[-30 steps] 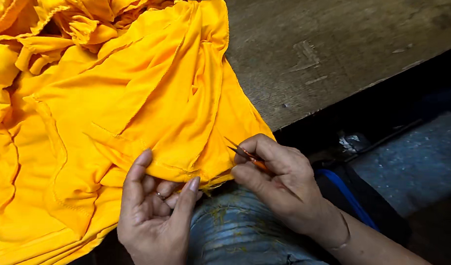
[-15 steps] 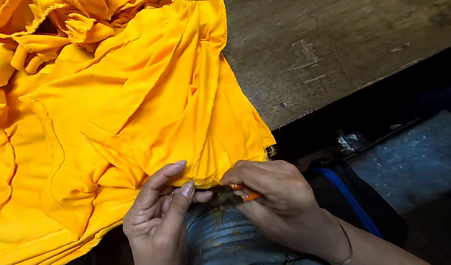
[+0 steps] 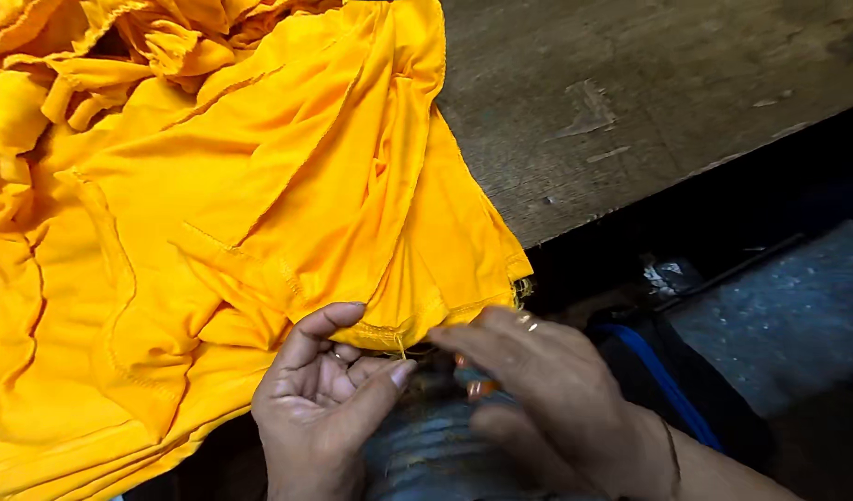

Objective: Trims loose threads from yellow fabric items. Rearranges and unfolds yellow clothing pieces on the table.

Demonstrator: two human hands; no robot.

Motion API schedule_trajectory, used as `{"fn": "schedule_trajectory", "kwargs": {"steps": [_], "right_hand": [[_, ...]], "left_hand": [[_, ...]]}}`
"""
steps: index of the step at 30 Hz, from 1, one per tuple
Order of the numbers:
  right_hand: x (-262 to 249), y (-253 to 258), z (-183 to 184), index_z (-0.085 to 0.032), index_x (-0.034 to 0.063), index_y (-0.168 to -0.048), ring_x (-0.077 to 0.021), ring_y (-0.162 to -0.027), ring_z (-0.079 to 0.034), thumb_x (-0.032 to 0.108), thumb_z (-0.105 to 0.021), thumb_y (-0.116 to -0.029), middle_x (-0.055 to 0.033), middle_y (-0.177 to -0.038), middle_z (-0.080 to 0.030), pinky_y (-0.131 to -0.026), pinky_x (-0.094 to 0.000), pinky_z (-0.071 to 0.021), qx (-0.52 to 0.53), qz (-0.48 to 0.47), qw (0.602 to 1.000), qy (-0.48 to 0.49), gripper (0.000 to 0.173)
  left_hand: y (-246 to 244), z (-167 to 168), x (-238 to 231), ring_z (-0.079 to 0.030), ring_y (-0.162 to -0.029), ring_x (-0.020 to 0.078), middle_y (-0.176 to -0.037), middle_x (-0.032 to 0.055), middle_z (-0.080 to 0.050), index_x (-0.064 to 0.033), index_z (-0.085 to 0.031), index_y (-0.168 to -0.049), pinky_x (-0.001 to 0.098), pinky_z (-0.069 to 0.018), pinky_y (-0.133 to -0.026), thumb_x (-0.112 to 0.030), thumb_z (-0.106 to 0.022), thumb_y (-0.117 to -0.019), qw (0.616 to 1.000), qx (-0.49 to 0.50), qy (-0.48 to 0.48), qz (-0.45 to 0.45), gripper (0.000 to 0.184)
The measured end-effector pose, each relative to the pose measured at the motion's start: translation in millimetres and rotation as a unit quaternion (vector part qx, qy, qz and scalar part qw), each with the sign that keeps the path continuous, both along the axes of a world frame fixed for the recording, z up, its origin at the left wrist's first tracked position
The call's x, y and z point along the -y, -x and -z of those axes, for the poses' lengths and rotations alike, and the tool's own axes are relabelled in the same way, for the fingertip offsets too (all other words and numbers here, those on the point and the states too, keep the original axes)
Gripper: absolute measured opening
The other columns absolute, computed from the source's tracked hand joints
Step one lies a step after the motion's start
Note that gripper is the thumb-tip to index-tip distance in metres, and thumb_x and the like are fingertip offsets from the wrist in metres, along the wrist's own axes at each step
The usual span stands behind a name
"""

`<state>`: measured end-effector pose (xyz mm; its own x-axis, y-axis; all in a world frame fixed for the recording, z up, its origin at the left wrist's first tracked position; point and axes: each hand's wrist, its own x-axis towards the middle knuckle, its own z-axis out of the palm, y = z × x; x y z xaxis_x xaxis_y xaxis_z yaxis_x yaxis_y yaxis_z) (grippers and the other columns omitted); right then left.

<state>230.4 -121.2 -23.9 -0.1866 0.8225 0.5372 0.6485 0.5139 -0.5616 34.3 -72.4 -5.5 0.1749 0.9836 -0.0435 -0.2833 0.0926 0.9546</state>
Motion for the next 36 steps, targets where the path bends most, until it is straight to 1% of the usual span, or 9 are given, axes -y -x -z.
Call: {"fn": "schedule_trajectory", "kwargs": {"steps": [1,2,4,7,12,20,26,28,36], "right_hand": [[-2.5,-5.5,0.1,-0.068,0.0024,-0.123,-0.0115,-0.074,-0.054,0.035,-0.040,-0.1090,-0.0025,-0.085,-0.057,-0.058,-0.0247,-0.0438,0.022,0.037,0.999,-0.015,0.045],[-4.9,-10.1,0.7,-0.068,0.0011,-0.126,-0.0136,-0.074,-0.054,0.029,-0.042,-0.1079,-0.0040,-0.086,-0.056,-0.058,-0.0259,-0.0424,0.047,0.070,0.996,-0.033,0.042],[-7.8,-15.4,2.3,-0.069,-0.0005,-0.126,-0.0167,-0.075,-0.053,0.025,-0.047,-0.1065,-0.0057,-0.085,-0.056,-0.059,-0.0280,-0.0420,0.087,0.104,0.989,-0.061,0.039],[-9.0,-12.9,5.5,-0.070,0.0000,-0.124,-0.0183,-0.073,-0.053,0.026,-0.050,-0.1057,-0.0057,-0.082,-0.057,-0.058,-0.0295,-0.0407,0.107,0.101,0.985,-0.089,0.037],[-15.7,-3.7,7.7,-0.071,-0.0006,-0.122,-0.0182,-0.071,-0.051,0.024,-0.053,-0.1048,-0.0054,-0.079,-0.056,-0.058,-0.0293,-0.0394,0.100,0.091,0.985,-0.104,0.035],[-23.0,1.4,6.8,-0.072,-0.0003,-0.122,-0.0170,-0.070,-0.049,0.024,-0.057,-0.1038,-0.0051,-0.080,-0.056,-0.058,-0.0288,-0.0382,0.095,0.089,0.983,-0.126,0.034],[-19.4,2.1,8.3,-0.072,-0.0005,-0.121,-0.0173,-0.071,-0.051,0.024,-0.056,-0.1044,-0.0059,-0.081,-0.057,-0.059,-0.0283,-0.0397,0.098,0.102,0.982,-0.121,0.033],[-19.4,2.8,9.0,-0.073,-0.0002,-0.117,-0.0171,-0.070,-0.051,0.023,-0.056,-0.1041,-0.0054,-0.079,-0.056,-0.058,-0.0286,-0.0390,0.101,0.101,0.982,-0.123,0.032],[-21.4,7.6,4.3,-0.074,0.0014,-0.107,-0.0169,-0.067,-0.052,0.021,-0.054,-0.1035,-0.0043,-0.076,-0.057,-0.054,-0.0291,-0.0379,0.106,0.097,0.985,-0.099,0.028]], "left_hand": [[0.5,-1.2,0.1,-0.073,-0.071,0.0159,-0.094,0.0137,-0.071,-0.0039,-0.068,-0.121,0.0304,-0.0653,-0.068,0.006,-0.084,-0.0687,1.000,0.010,0.013,-0.001,0.056],[0.9,-1.8,0.3,-0.073,-0.073,0.0167,-0.096,0.0150,-0.070,-0.0035,-0.068,-0.121,0.0308,-0.0652,-0.068,0.006,-0.085,-0.0686,1.000,0.019,0.022,0.000,0.056],[1.1,-2.5,0.7,-0.074,-0.077,0.0185,-0.099,0.0173,-0.070,-0.0030,-0.067,-0.122,0.0323,-0.0654,-0.070,0.005,-0.086,-0.0688,0.999,0.034,0.038,0.005,0.057],[0.4,-4.5,0.6,-0.074,-0.077,0.0177,-0.096,0.0169,-0.071,-0.0039,-0.067,-0.122,0.0317,-0.0649,-0.069,0.002,-0.087,-0.0689,0.997,0.049,0.057,0.007,0.057],[1.0,-8.1,2.2,-0.075,-0.084,0.0200,-0.100,0.0196,-0.071,-0.0029,-0.064,-0.123,0.0321,-0.0646,-0.072,0.002,-0.087,-0.0695,0.996,0.058,0.066,0.010,0.059],[-0.2,-10.6,3.2,-0.075,-0.087,0.0223,-0.101,0.0217,-0.071,-0.0008,-0.060,-0.125,0.0340,-0.0645,-0.074,0.004,-0.086,-0.0693,0.995,0.057,0.080,-0.001,0.062],[0.1,-8.1,4.6,-0.075,-0.084,0.0224,-0.099,0.0210,-0.070,-0.0009,-0.060,-0.125,0.0344,-0.0650,-0.070,0.005,-0.086,-0.0685,0.997,0.045,0.065,-0.003,0.063],[-0.2,-7.0,5.1,-0.075,-0.083,0.0221,-0.099,0.0201,-0.070,-0.0016,-0.059,-0.126,0.0342,-0.0654,-0.069,0.004,-0.086,-0.0687,0.998,0.039,0.058,-0.002,0.064],[-1.2,-7.2,7.9,-0.073,-0.069,0.0187,-0.103,0.0136,-0.067,-0.0024,-0.056,-0.128,0.0321,-0.0665,-0.059,0.009,-0.086,-0.0635,0.999,-0.026,-0.010,-0.034,0.072]]}}
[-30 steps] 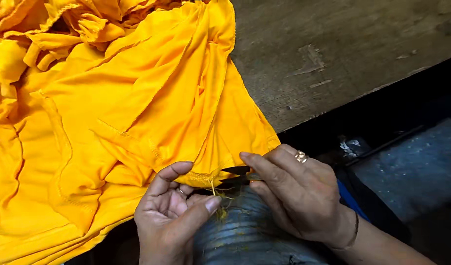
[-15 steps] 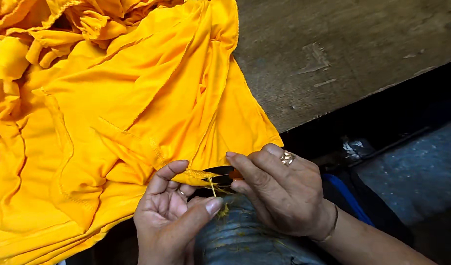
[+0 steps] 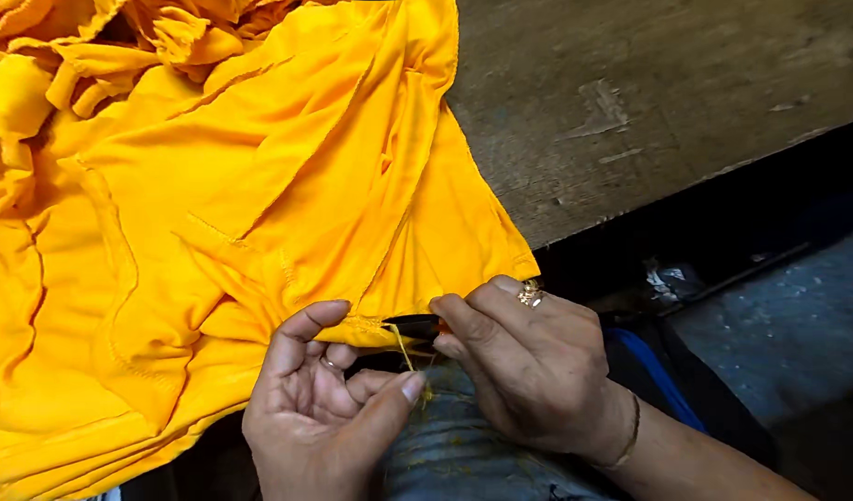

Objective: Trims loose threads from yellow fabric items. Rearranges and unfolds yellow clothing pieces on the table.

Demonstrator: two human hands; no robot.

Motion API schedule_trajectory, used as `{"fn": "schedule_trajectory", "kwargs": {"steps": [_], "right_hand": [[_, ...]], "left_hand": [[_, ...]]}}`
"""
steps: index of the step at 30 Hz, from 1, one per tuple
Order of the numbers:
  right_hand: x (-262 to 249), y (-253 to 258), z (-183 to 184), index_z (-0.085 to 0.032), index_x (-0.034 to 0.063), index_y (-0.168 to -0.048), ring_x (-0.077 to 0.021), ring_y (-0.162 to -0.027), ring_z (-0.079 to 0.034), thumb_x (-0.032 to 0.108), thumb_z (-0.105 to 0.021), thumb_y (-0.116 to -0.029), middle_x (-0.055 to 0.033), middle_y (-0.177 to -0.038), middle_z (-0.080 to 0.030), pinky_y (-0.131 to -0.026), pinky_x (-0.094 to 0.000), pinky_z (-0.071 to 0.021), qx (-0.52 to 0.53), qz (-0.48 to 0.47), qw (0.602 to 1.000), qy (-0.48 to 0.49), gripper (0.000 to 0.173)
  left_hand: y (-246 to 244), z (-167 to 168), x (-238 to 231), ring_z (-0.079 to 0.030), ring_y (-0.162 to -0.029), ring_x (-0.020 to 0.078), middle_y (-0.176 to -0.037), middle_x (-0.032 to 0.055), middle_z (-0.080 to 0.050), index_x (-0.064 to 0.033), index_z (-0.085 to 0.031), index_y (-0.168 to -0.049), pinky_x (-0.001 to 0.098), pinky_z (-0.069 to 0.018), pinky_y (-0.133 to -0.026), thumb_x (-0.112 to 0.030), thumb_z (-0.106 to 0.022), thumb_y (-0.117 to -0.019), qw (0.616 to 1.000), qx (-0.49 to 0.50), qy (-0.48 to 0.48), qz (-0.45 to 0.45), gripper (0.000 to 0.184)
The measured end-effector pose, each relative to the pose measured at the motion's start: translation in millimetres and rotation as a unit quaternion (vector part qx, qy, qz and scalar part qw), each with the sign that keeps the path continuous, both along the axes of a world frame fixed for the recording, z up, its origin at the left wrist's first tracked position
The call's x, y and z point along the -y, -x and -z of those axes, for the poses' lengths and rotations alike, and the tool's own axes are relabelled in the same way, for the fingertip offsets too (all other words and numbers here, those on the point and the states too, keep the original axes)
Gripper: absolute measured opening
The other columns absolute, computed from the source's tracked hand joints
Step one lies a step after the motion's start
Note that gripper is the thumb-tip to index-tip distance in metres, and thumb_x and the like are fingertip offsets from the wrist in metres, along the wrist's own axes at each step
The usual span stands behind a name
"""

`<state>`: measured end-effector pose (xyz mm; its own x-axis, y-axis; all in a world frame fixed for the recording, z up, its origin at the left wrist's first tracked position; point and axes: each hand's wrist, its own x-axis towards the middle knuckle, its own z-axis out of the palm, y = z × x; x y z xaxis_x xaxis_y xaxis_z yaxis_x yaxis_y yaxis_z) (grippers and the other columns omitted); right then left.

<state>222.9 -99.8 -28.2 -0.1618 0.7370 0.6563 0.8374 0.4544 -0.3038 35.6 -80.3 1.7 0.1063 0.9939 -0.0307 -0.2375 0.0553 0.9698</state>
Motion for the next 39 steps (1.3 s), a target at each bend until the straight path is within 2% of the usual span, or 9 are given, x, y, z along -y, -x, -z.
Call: {"fn": "schedule_trajectory", "kwargs": {"steps": [3,7,10,12,13,15,21,29,39], "right_hand": [[-1.6,-1.0,1.4,-0.074,0.0016,-0.104,-0.0168,-0.067,-0.053,0.018,-0.054,-0.1030,-0.0042,-0.076,-0.057,-0.053,-0.0289,-0.0378,-0.007,0.001,1.000,-0.003,0.026],[-2.2,-9.3,3.1,-0.073,0.0008,-0.103,-0.0160,-0.066,-0.052,0.021,-0.052,-0.1054,-0.0042,-0.074,-0.056,-0.054,-0.0286,-0.0382,-0.024,-0.017,1.000,-0.005,0.030],[-1.9,-19.0,2.3,-0.072,-0.0004,-0.108,-0.0166,-0.069,-0.052,0.023,-0.049,-0.1063,-0.0049,-0.076,-0.056,-0.056,-0.0287,-0.0399,-0.020,-0.028,0.999,-0.001,0.033],[-2.2,-21.1,3.0,-0.072,-0.0016,-0.111,-0.0172,-0.069,-0.052,0.025,-0.049,-0.1062,-0.0053,-0.078,-0.056,-0.056,-0.0288,-0.0396,-0.013,-0.032,0.999,-0.001,0.035],[-2.1,-20.6,3.3,-0.072,-0.0021,-0.112,-0.0173,-0.069,-0.051,0.025,-0.049,-0.1059,-0.0054,-0.078,-0.055,-0.056,-0.0289,-0.0392,-0.009,-0.033,0.999,-0.002,0.036],[-1.6,-17.0,2.9,-0.071,-0.0017,-0.113,-0.0174,-0.069,-0.051,0.026,-0.049,-0.1060,-0.0053,-0.078,-0.055,-0.055,-0.0290,-0.0386,-0.001,-0.031,1.000,-0.005,0.036],[-3.9,-11.0,2.0,-0.072,-0.0012,-0.114,-0.0170,-0.069,-0.051,0.025,-0.053,-0.1051,-0.0053,-0.079,-0.056,-0.055,-0.0289,-0.0381,0.002,-0.049,0.999,-0.009,0.034],[-3.8,-10.2,2.0,-0.072,-0.0012,-0.116,-0.0170,-0.070,-0.052,0.026,-0.052,-0.1054,-0.0052,-0.079,-0.056,-0.055,-0.0282,-0.0384,-0.002,-0.027,1.000,-0.013,0.036],[-10.8,1.6,1.8,-0.074,-0.0014,-0.113,-0.0167,-0.067,-0.050,0.023,-0.056,-0.1040,-0.0049,-0.076,-0.055,-0.056,-0.0284,-0.0366,-0.010,-0.028,0.999,-0.030,0.032]], "left_hand": [[0.0,-0.3,0.4,-0.074,-0.073,0.0196,-0.105,0.0150,-0.067,-0.0013,-0.054,-0.129,0.0322,-0.0665,-0.059,0.010,-0.085,-0.0638,1.000,0.002,0.000,0.012,0.073],[0.6,-3.9,1.3,-0.073,-0.070,0.0200,-0.104,0.0149,-0.067,-0.0007,-0.053,-0.132,0.0332,-0.0669,-0.060,0.010,-0.086,-0.0646,1.000,0.009,0.007,0.020,0.076],[4.6,-6.1,0.7,-0.073,-0.072,0.0198,-0.097,0.0157,-0.070,-0.0015,-0.057,-0.130,0.0328,-0.0655,-0.061,0.004,-0.082,-0.0733,0.999,0.024,0.014,0.027,0.062],[4.8,-5.6,-0.5,-0.074,-0.071,0.0214,-0.090,0.0172,-0.072,0.0004,-0.059,-0.129,0.0341,-0.0656,-0.063,0.000,-0.077,-0.0846,0.999,0.045,0.014,0.027,0.048],[4.0,-4.9,-1.1,-0.074,-0.069,0.0224,-0.087,0.0181,-0.072,0.0018,-0.059,-0.128,0.0351,-0.0657,-0.063,0.000,-0.072,-0.0900,0.998,0.050,0.013,0.022,0.040],[0.7,-3.5,-1.5,-0.073,-0.064,0.0227,-0.081,0.0172,-0.071,0.0033,-0.060,-0.125,0.0361,-0.0659,-0.061,0.004,-0.064,-0.0943,0.999,0.050,0.012,0.004,0.031],[-2.7,-4.1,-2.6,-0.074,-0.064,0.0221,-0.083,0.0150,-0.071,0.0005,-0.059,-0.124,0.0371,-0.0666,-0.061,0.009,-0.063,-0.0932,0.998,0.053,0.010,-0.014,0.033],[-3.6,-6.7,-1.8,-0.074,-0.063,0.0230,-0.079,0.0165,-0.070,0.0035,-0.053,-0.127,0.0370,-0.0663,-0.062,0.012,-0.057,-0.0932,0.994,0.080,0.068,-0.020,0.035],[-5.1,-1.6,-0.2,-0.075,-0.067,0.0238,-0.083,0.0154,-0.071,0.0021,-0.051,-0.130,0.0391,-0.0669,-0.063,0.012,-0.059,-0.0926,0.998,0.053,0.031,-0.019,0.039]]}}
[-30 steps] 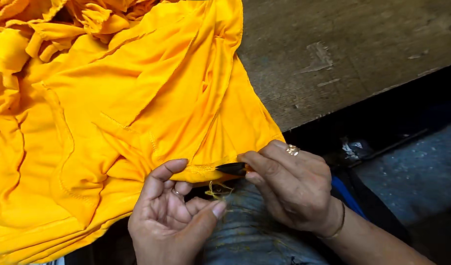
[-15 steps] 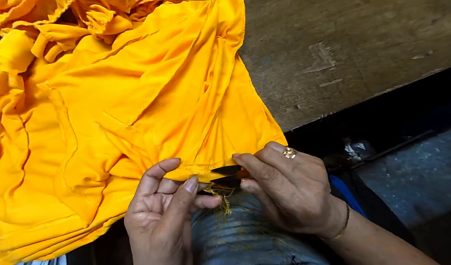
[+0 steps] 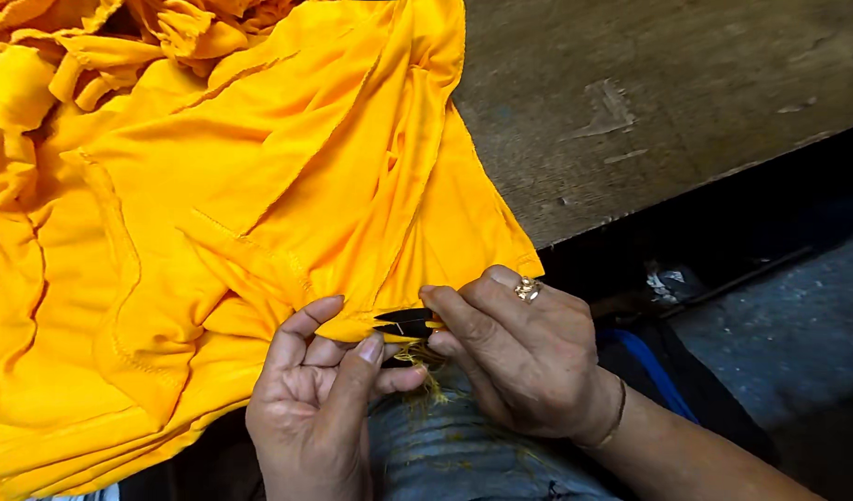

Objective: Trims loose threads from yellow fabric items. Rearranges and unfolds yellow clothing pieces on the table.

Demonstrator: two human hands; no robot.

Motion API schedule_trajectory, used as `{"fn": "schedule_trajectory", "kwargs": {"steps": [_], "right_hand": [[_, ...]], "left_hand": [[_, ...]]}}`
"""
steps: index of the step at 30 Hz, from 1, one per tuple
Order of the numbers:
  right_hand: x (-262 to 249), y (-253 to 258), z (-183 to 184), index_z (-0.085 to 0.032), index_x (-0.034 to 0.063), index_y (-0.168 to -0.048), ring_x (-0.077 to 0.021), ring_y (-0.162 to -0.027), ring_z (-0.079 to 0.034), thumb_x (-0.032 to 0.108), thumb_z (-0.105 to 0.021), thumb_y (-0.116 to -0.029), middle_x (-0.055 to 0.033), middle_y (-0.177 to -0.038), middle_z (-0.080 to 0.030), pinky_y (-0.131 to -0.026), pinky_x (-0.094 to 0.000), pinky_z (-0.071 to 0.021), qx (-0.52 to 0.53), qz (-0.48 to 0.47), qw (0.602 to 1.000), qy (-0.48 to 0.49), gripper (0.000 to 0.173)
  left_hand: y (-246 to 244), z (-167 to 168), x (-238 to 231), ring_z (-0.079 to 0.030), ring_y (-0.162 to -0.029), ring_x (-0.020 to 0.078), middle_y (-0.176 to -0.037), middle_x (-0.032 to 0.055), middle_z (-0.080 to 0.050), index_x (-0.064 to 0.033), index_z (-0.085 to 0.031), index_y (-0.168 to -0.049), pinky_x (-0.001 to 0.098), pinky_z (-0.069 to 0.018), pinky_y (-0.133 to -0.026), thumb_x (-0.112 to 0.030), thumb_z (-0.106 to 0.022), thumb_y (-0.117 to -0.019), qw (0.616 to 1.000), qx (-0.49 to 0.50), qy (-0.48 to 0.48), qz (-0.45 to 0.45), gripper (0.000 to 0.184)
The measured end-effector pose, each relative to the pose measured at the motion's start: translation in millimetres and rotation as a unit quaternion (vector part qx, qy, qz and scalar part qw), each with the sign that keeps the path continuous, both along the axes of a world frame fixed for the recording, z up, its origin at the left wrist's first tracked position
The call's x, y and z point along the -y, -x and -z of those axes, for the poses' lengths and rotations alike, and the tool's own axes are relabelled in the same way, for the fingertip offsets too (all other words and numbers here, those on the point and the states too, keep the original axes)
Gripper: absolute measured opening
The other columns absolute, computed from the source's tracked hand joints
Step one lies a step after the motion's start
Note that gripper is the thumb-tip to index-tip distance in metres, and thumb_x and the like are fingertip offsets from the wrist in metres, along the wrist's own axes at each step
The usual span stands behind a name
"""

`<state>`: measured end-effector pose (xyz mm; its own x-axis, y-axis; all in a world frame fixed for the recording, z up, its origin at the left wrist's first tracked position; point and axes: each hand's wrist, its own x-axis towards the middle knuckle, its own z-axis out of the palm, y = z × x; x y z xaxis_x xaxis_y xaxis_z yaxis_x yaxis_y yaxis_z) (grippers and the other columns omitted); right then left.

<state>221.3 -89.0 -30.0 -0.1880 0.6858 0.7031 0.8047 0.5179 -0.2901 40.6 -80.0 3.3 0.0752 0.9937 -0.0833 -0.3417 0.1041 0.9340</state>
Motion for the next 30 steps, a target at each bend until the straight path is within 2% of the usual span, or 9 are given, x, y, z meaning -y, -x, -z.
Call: {"fn": "schedule_trajectory", "kwargs": {"steps": [7,10,12,18,23,30], "right_hand": [[1.3,-4.4,1.7,-0.075,0.0002,-0.104,-0.0158,-0.065,-0.051,0.021,-0.055,-0.1037,-0.0040,-0.073,-0.056,-0.054,-0.0285,-0.0368,-0.007,0.000,1.000,0.009,0.028],[2.4,-11.3,0.9,-0.073,-0.0009,-0.107,-0.0161,-0.068,-0.052,0.023,-0.052,-0.1047,-0.0049,-0.077,-0.056,-0.055,-0.0282,-0.0391,-0.010,-0.007,1.000,0.019,0.032],[4.0,-11.9,1.1,-0.073,-0.0017,-0.111,-0.0165,-0.069,-0.051,0.025,-0.051,-0.1047,-0.0049,-0.078,-0.055,-0.055,-0.0281,-0.0387,-0.004,-0.004,1.000,0.021,0.035],[3.9,-4.1,2.5,-0.073,-0.0019,-0.114,-0.0167,-0.069,-0.052,0.024,-0.053,-0.1043,-0.0050,-0.077,-0.057,-0.056,-0.0281,-0.0390,-0.010,-0.002,1.000,0.009,0.034],[3.5,0.2,2.8,-0.074,-0.0015,-0.111,-0.0166,-0.068,-0.051,0.023,-0.056,-0.1038,-0.0050,-0.077,-0.056,-0.056,-0.0284,-0.0383,-0.016,0.003,1.000,0.004,0.031],[4.5,1.6,5.5,-0.075,-0.0007,-0.106,-0.0158,-0.066,-0.050,0.019,-0.057,-0.1023,-0.0043,-0.074,-0.055,-0.054,-0.0281,-0.0364,-0.013,0.017,1.000,-0.003,0.027]], "left_hand": [[-0.1,2.2,1.4,-0.076,-0.071,0.0277,-0.090,0.0176,-0.074,0.0009,-0.042,-0.143,0.0415,-0.0674,-0.061,0.012,-0.059,-0.0914,0.998,-0.051,-0.026,-0.015,0.055],[1.6,-0.7,0.6,-0.076,-0.070,0.0269,-0.089,0.0170,-0.074,0.0001,-0.041,-0.145,0.0401,-0.0672,-0.061,0.012,-0.059,-0.0917,0.998,-0.052,-0.030,-0.017,0.057],[1.2,-2.0,0.6,-0.076,-0.070,0.0262,-0.091,0.0169,-0.074,-0.0009,-0.040,-0.146,0.0393,-0.0671,-0.061,0.012,-0.058,-0.0923,0.998,-0.047,-0.029,-0.016,0.058],[-2.6,0.3,2.3,-0.076,-0.070,0.0257,-0.092,0.0177,-0.074,0.0000,-0.038,-0.148,0.0388,-0.0672,-0.061,0.013,-0.058,-0.0918,0.999,-0.035,-0.030,-0.006,0.061],[-3.4,1.1,2.4,-0.076,-0.070,0.0263,-0.087,0.0168,-0.073,-0.0006,-0.039,-0.148,0.0399,-0.0671,-0.061,0.014,-0.058,-0.0909,0.999,-0.039,-0.026,-0.014,0.062],[-5.1,3.1,3.0,-0.076,-0.070,0.0274,-0.089,0.0183,-0.073,-0.0019,-0.036,-0.149,0.0400,-0.0670,-0.060,0.015,-0.058,-0.0902,0.999,-0.040,-0.021,-0.007,0.065]]}}
